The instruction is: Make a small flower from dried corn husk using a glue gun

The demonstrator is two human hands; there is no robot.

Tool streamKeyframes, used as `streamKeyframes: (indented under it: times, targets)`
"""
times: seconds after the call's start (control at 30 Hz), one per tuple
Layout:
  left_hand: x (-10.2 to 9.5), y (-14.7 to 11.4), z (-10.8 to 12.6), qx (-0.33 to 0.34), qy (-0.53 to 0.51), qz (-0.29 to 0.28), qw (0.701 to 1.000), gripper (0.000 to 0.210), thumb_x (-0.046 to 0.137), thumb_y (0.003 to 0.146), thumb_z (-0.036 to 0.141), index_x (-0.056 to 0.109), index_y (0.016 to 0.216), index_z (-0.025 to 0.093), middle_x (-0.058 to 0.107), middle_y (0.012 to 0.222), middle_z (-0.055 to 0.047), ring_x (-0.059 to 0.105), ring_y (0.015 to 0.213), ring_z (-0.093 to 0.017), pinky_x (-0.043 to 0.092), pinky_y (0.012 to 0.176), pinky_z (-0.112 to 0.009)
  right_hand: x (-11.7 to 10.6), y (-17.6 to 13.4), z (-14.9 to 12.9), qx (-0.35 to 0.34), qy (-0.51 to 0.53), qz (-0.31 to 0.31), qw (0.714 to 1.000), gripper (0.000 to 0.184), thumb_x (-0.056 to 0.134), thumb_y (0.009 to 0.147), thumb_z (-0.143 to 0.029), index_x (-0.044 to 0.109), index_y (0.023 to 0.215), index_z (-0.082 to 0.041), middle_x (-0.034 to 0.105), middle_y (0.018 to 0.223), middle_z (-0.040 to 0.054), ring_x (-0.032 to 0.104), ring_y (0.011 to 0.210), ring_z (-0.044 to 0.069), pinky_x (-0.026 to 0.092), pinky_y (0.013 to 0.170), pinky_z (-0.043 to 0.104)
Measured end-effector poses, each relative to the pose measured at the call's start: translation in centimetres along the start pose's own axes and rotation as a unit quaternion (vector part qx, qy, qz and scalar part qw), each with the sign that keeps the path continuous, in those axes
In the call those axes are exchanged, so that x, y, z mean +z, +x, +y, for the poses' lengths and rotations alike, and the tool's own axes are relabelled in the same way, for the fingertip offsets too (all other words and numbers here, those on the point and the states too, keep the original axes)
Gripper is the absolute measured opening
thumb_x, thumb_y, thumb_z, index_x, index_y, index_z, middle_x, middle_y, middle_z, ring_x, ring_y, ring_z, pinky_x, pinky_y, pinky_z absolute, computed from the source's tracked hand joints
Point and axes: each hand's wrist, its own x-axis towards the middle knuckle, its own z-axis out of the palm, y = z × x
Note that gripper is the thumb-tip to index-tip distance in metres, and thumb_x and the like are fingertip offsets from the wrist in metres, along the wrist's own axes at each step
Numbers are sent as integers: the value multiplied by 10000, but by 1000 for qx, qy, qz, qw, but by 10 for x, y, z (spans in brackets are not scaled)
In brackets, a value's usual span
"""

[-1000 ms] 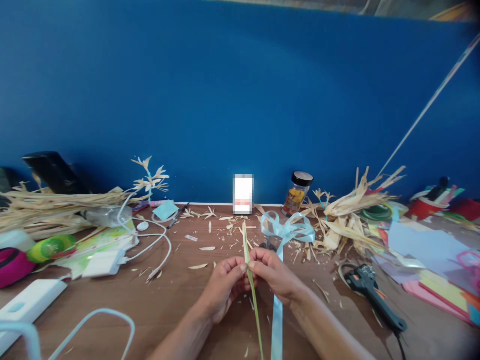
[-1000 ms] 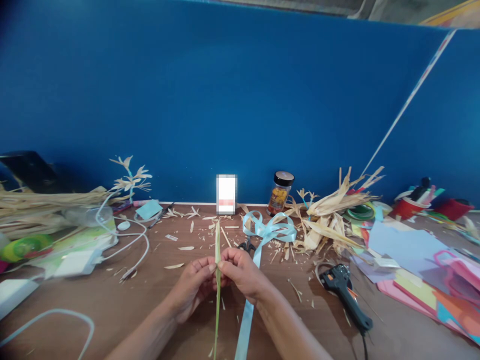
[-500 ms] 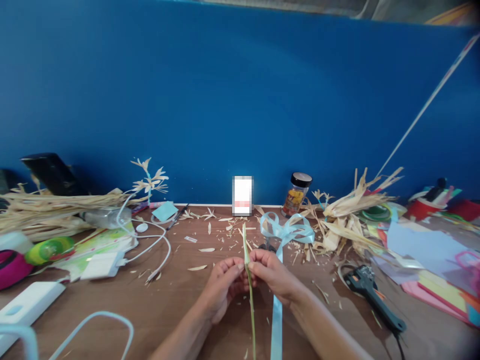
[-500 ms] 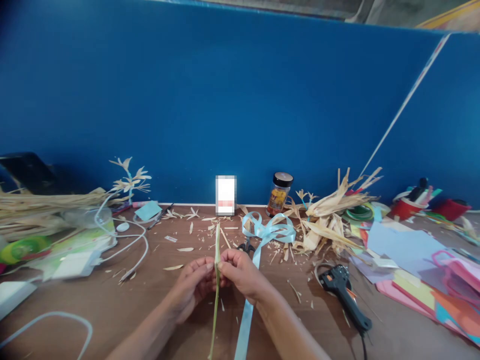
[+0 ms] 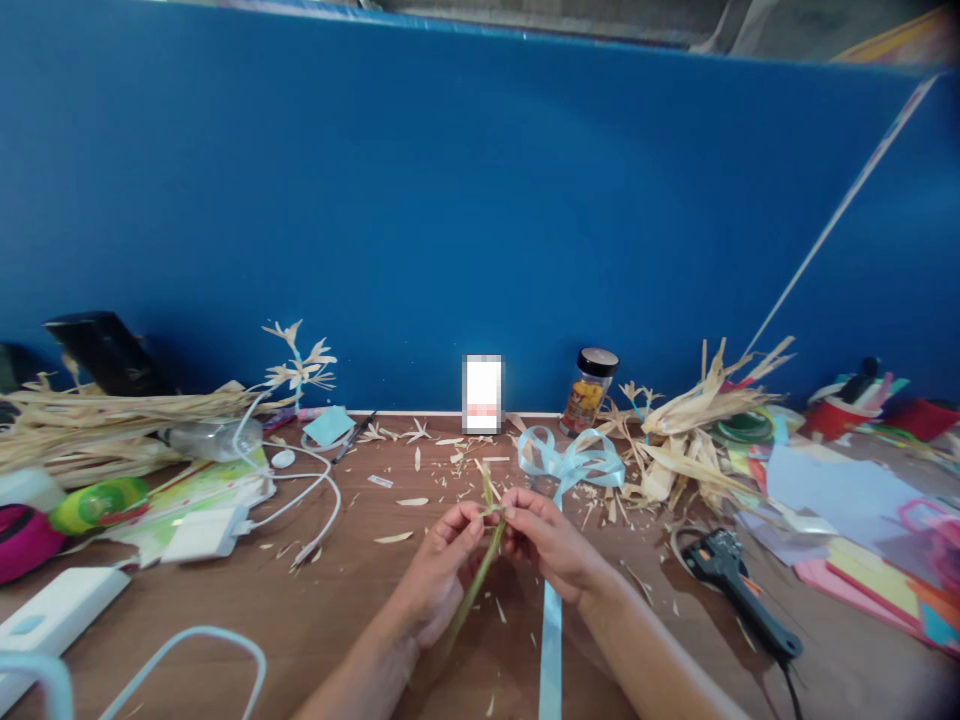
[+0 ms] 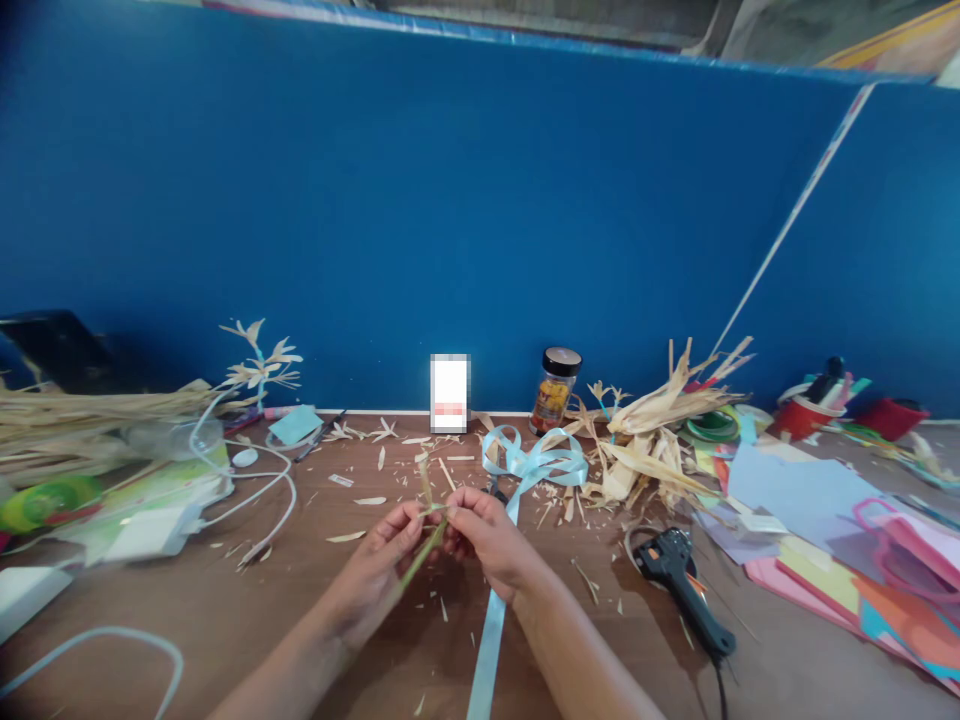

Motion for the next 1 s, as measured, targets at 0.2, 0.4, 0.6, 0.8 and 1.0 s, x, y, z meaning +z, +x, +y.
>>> streamKeyframes:
  times: [0.2,0.4,0.6,0.8,1.0]
  targets:
    - [-3,2,19,42,-48,49,997,72,562,770,139,534,707,161,545,710,17,568,736,-104,507,666,-212,-9,2,-13,-15,22,64,998,151,583,714,-275,484,666,-171,531,530,-52,497,481,63,311,411,138]
    - [-3,0,50,94,-87,53,990,197,428,832,94,512,660,143,456,611,34,504,563,-65,521,728,-288,-24,-11,-40,-40,63,130,989,142,608,696,-252,481,710,-190,653,778,15,620,688,129,474,581,222]
    - [-20,-10,63,106,-73,153,980,202,404,840,84,520,681,132,476,617,28,480,466,-35,502,477,-147,-72,-35,-63,-84,76,212,971,148,632,677,-248,492,677,-201,582,581,-45,589,573,103,479,486,178]
    - [-25,-9,49,87,-33,189,978,118,485,806,85,572,734,118,552,658,2,525,477,-41,523,493,-156,-132,-51,-89,-98,17,300,949,116,612,699,-196,524,623,-189,576,579,-25,556,529,76,421,380,113]
    - [-20,-8,40,43,-3,202,979,205,466,820,82,596,969,137,624,729,-26,567,500,-41,547,549,-158,-174,-56,-123,-123,-71,381,914,21,573,718,-168,577,708,-186,625,671,23,551,492,95,391,336,151]
